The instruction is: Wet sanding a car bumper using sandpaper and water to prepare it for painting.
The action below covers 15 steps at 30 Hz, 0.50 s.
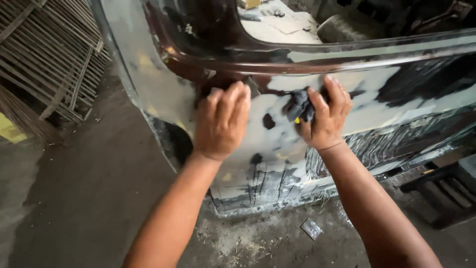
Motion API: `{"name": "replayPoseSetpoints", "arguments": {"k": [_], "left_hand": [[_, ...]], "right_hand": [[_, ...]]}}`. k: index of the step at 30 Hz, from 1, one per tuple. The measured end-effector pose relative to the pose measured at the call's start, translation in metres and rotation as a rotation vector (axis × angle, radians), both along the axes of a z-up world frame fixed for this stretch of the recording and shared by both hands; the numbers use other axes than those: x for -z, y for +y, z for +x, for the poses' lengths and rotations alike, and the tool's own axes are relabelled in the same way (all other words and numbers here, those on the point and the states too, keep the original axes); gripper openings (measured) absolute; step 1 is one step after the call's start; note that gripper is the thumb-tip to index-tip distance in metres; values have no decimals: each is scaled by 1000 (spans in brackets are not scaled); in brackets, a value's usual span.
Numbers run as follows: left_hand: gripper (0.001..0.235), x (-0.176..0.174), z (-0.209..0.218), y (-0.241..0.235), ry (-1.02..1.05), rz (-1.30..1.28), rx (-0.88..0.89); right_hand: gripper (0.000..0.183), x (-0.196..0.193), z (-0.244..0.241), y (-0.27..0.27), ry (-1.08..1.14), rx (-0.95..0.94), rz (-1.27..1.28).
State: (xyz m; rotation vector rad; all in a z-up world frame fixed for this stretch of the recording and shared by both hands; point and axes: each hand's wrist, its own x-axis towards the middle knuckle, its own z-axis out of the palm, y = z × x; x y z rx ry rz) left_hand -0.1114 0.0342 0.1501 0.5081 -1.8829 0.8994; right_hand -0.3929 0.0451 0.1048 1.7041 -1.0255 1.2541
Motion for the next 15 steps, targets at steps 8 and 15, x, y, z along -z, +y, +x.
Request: {"name": "replayPoseSetpoints", "arguments": {"k": [8,15], "left_hand": [[37,141,-27,-12,-583,-94,-2],[30,6,-57,14,-34,-20,-54]], "right_hand": [[49,-7,-24,-6,-81,-27,-33],[48,-5,-26,-4,-89,-49,-38]]}}
